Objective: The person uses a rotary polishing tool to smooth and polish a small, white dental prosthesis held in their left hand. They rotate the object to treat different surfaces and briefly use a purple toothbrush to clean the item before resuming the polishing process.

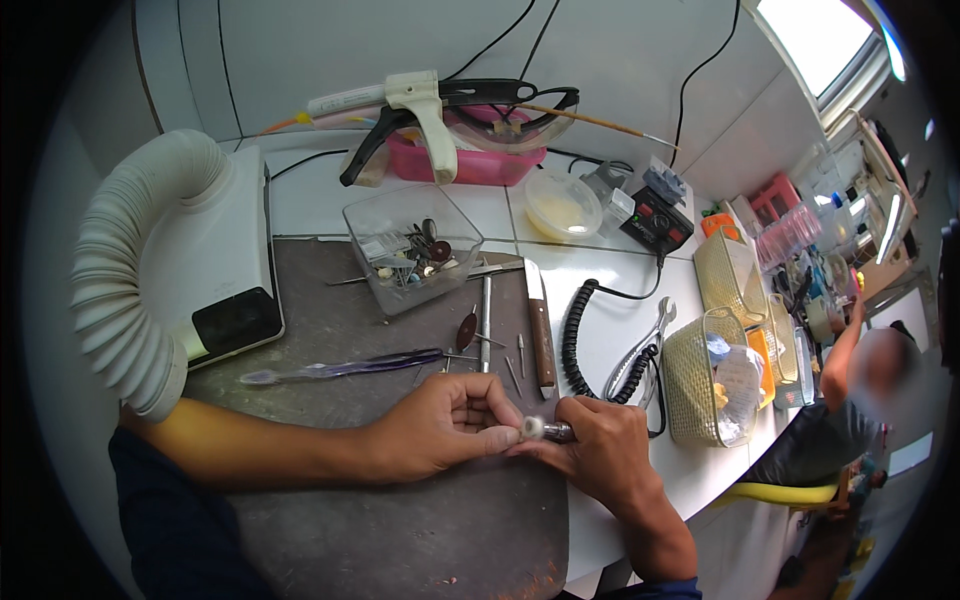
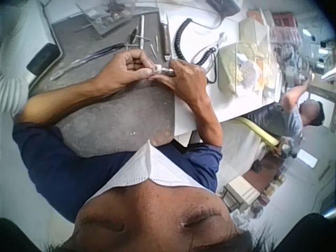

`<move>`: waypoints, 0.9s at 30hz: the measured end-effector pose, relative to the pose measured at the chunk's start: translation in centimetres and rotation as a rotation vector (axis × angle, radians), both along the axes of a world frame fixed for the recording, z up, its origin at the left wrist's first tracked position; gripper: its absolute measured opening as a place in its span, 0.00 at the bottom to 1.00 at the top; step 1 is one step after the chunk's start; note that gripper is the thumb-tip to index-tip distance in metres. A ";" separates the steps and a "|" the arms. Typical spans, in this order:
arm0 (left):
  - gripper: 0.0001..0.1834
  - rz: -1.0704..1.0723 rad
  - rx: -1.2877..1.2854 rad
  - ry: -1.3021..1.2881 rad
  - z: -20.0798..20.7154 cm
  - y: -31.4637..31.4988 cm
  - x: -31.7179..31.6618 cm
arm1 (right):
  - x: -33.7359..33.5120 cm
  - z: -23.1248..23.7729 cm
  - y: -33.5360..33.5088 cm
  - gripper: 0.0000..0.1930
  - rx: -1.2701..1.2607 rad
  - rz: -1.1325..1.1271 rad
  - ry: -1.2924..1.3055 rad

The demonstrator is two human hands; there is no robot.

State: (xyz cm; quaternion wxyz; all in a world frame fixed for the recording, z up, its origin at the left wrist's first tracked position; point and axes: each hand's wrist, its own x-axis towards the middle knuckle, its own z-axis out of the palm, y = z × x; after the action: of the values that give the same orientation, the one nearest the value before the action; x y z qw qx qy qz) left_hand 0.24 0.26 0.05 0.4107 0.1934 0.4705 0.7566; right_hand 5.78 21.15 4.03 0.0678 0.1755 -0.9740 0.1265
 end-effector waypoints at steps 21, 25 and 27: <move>0.09 -0.045 0.015 0.047 0.1 0.0 -0.1 | 0.5 -0.5 -0.2 0.26 0.034 -0.004 0.023; 0.09 -0.015 0.033 0.063 -0.7 0.1 0.0 | 0.3 -0.2 -0.2 0.24 0.023 -0.030 0.023; 0.09 -0.021 0.052 0.061 -1.0 0.2 -0.1 | 0.2 -0.2 -0.3 0.23 0.012 -0.031 0.022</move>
State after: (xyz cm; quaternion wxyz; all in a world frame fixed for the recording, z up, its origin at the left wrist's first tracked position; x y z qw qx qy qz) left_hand 0.16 0.43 -0.90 0.3989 0.2318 0.4609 0.7581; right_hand 6.00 20.81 3.83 0.0795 0.1623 -0.9764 0.1178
